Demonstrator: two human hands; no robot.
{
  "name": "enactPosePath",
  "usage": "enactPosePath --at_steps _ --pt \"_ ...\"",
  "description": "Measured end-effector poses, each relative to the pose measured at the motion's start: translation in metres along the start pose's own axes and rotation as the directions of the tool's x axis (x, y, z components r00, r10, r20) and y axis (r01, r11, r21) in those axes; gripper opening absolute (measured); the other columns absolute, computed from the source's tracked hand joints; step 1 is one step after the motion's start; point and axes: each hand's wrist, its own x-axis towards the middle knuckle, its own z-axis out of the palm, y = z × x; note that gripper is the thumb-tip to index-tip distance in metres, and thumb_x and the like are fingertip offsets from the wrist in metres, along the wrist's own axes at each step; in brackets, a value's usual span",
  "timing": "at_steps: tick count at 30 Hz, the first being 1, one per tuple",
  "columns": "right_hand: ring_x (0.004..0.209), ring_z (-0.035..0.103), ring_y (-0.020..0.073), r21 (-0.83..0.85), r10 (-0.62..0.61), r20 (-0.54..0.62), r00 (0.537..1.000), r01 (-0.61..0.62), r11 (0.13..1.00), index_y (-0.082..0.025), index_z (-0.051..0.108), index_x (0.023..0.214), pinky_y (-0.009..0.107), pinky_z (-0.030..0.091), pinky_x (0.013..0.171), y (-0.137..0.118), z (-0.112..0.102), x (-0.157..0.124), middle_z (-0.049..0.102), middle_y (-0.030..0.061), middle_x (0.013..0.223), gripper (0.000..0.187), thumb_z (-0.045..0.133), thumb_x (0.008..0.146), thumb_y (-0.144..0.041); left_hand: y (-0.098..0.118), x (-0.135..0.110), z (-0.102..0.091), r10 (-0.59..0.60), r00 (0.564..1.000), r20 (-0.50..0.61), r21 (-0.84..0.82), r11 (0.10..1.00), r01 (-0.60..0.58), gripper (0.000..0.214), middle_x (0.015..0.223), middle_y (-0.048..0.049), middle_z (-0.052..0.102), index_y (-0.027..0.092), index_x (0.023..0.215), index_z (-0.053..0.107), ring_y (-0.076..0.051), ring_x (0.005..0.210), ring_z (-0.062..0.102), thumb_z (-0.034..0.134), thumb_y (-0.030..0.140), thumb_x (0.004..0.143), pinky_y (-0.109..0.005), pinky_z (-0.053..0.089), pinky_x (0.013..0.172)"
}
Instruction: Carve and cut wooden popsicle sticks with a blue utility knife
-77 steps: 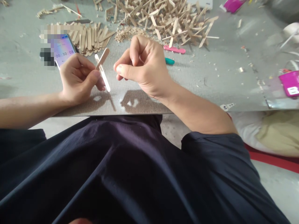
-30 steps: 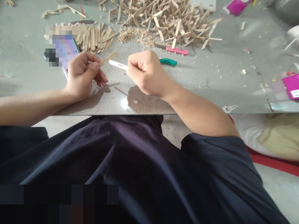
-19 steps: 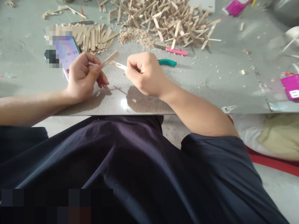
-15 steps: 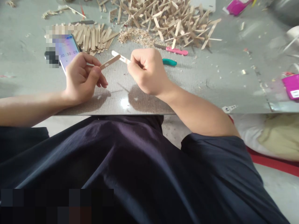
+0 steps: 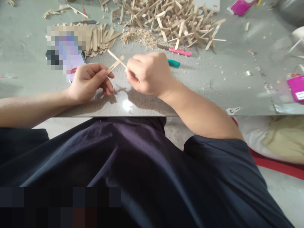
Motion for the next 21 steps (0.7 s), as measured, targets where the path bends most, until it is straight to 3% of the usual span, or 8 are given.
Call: enactPosePath --at_steps 6,17,21 --pt "0.083 0.066 0.0299 0.107 -0.057 0.043 0.997 0.052 0.993 -0.024 0.065 0.085 0.043 0.044 0.075 -0.01 0.004 -0.002 0.069 0.0107 0.085 0.029 0.054 0.108 -0.038 0.0 -0.002 0.002 0.029 0.999 0.024 0.025 0.999 -0.03 0.028 0.07 -0.0014 0.079 0.02 0.1 0.073 -0.017 0.055 0.077 0.077 0.046 0.112 -0.026 0.064 0.053" --pt "0.077 0.058 0.0257 0.014 -0.116 0.07 0.991 0.115 0.993 -0.025 0.064 0.088 0.041 0.036 0.073 -0.016 0.012 -0.001 0.065 0.008 0.082 0.039 0.048 0.113 -0.05 -0.002 -0.002 0.004 0.0 0.999 0.033 0.028 1.0 0.0 0.029 0.069 0.0009 0.078 0.022 0.101 0.071 -0.019 0.052 0.077 0.075 0.048 0.113 -0.026 0.06 0.048" --pt "0.076 0.059 0.0264 0.084 -0.093 0.042 0.995 0.089 0.993 -0.025 0.062 0.083 0.041 0.036 0.073 -0.019 0.013 -0.003 0.062 0.0072 0.075 0.038 0.054 0.107 -0.053 -0.002 -0.002 0.005 -0.003 0.999 0.043 0.0 1.0 0.003 0.028 0.07 0.002 0.078 0.023 0.1 0.071 -0.017 0.054 0.078 0.077 0.047 0.112 -0.025 0.06 0.05"
